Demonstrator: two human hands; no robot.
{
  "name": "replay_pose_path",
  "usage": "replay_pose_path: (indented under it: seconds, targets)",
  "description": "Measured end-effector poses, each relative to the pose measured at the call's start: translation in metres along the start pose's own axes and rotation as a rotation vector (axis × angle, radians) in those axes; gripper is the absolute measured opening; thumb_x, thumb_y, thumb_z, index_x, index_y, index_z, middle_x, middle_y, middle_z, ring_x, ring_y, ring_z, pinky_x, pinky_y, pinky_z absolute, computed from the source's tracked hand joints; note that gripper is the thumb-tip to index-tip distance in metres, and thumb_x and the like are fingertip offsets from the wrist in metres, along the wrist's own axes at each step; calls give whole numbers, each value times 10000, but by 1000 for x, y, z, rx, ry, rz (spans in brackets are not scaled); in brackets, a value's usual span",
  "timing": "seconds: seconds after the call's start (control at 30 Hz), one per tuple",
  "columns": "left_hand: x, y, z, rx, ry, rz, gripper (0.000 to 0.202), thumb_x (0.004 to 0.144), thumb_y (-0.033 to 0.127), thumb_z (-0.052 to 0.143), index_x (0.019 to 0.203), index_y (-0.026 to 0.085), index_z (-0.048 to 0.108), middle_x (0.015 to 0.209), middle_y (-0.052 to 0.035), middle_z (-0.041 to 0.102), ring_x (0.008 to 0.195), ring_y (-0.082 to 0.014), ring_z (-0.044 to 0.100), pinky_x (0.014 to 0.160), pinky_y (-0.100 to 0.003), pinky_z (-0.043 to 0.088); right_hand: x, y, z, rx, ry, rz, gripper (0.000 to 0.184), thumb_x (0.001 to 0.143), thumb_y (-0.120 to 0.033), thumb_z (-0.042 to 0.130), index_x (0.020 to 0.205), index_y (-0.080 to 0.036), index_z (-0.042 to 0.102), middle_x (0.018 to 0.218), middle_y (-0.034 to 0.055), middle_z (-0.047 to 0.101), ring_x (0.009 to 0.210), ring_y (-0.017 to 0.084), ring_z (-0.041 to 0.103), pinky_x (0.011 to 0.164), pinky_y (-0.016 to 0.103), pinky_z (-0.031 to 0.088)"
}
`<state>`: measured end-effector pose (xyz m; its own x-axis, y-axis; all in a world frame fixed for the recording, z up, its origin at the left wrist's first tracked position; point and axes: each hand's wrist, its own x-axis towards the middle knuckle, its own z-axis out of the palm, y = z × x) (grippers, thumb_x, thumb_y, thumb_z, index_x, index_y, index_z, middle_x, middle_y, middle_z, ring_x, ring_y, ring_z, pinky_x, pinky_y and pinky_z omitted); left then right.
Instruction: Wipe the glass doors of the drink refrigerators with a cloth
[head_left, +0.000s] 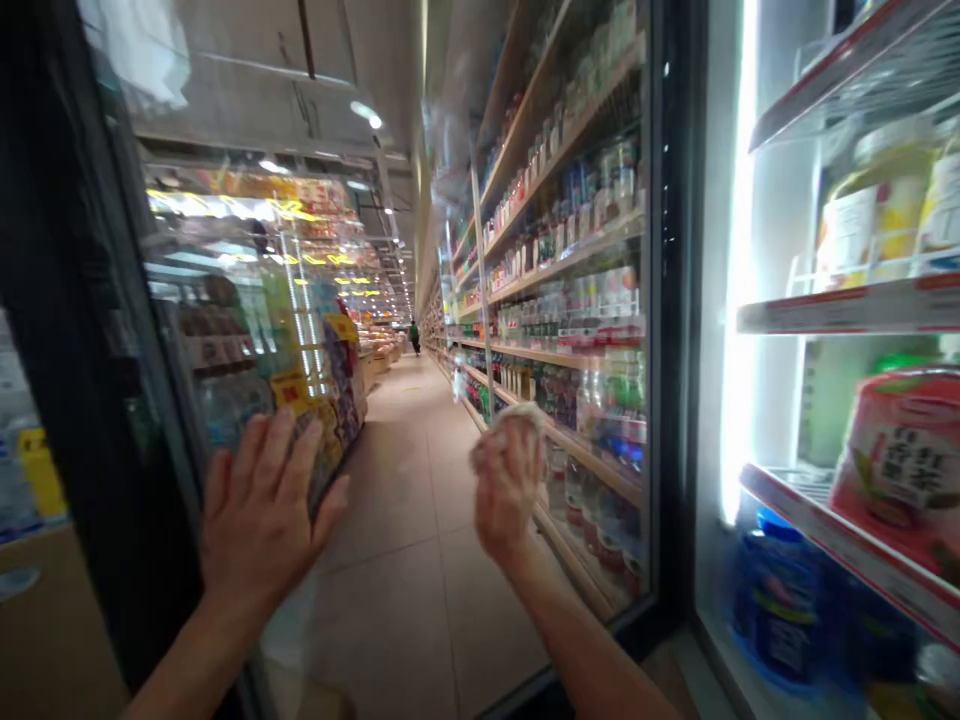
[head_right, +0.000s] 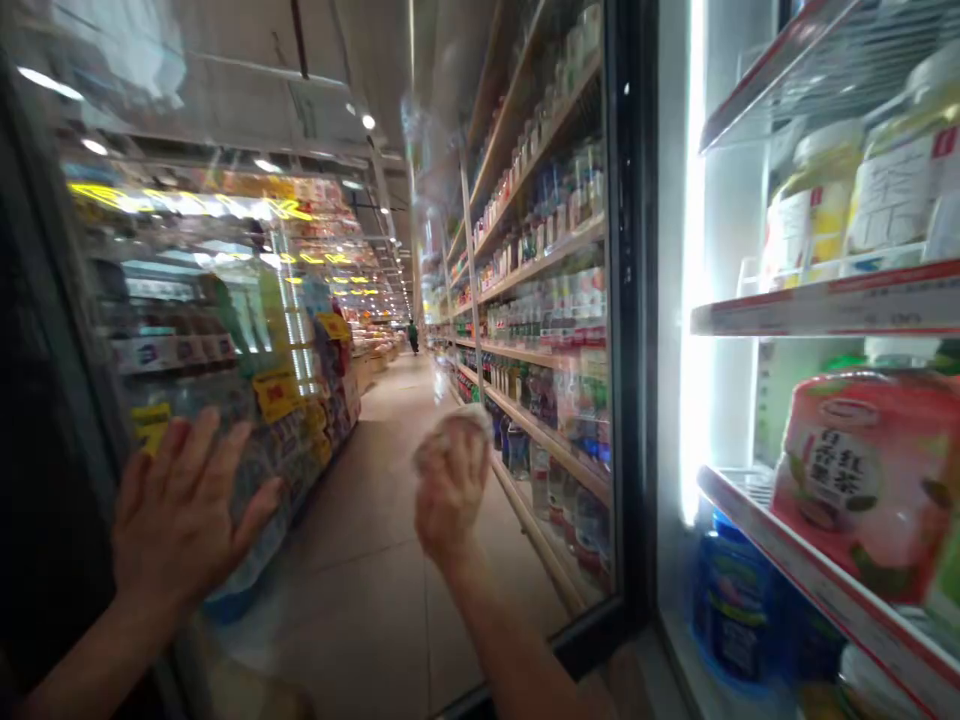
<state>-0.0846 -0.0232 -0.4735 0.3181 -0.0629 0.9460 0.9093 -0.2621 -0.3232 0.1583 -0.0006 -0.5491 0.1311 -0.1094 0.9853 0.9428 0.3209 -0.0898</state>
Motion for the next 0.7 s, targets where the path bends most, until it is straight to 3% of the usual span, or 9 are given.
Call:
replay_pose_path:
  seconds: [0.07,0.13,0.27,0.33,0.37,0.43,0.5,0.57,0.7]
  targets:
    - [0,0,-3,-22,-7,-3,694,808,384,570,1416,242,267,1467,-71,316,1366,-243,260,1119,-441,192,-8,-23,0,118,-127,-223,401,852,-259,379,1223,-266,534,1343,33,480,1334,225,312,1103,474,241]
    - [1,0,-6,-48,-23,-6,698,807,392,567,1417,247,260,1479,-60,293,1374,-241,238,1122,-448,174,-14,-14,-3,115,-141,-240,393,849,-261,383,1207,-278,544,1325,27,498,1327,214,323,1104,475,232]
    - [2,7,-15,-80,-61,-17,724,800,416,560,1424,252,232,1508,-28,223,1389,-246,188,1129,-460,122,-11,41,-13,-113,74,186,453,879,-213,324,1315,-184,446,1398,141,396,1351,259,276,1051,545,273]
    - [3,12,-19,-97,-88,-32,714,813,421,535,1428,263,209,1517,-5,192,1392,-251,167,1125,-478,109,-5,38,-13,-134,106,275,477,887,-214,307,1352,-160,399,1423,157,352,1362,270,250,1051,551,274]
    - [4,14,-21,-105,-96,-39,705,821,421,523,1429,272,198,1521,7,180,1394,-252,159,1123,-488,106,-3,25,-11,-106,72,236,481,886,-229,314,1357,-171,395,1428,141,350,1369,269,233,1063,546,264]
    - [5,17,-25,-120,-111,-49,695,832,410,513,1430,289,182,1525,24,160,1396,-255,144,1121,-499,103,-2,-7,-9,-12,-68,23,475,873,-278,357,1343,-243,416,1415,65,388,1375,240,220,1101,508,231]
    - [6,16,-26,-121,-124,-41,709,827,405,526,1432,286,178,1528,17,151,1396,-262,140,1120,-502,107,-6,-23,-10,56,-187,-183,457,850,-309,405,1305,-323,450,1376,-8,443,1366,199,243,1128,460,203]
    - [5,13,-24,-114,-137,-31,728,818,401,545,1435,273,180,1529,-2,151,1395,-269,143,1119,-504,111,-12,-6,-13,27,-215,-215,462,843,-285,417,1301,-334,451,1363,-12,457,1359,189,256,1130,454,194]
    - [3,6,-15,-96,-122,-22,740,812,381,574,1433,258,193,1525,-27,169,1393,-272,153,1122,-503,111,-14,64,-16,-168,-17,153,502,882,-234,321,1381,-194,359,1418,132,364,1362,264,247,1062,549,257]
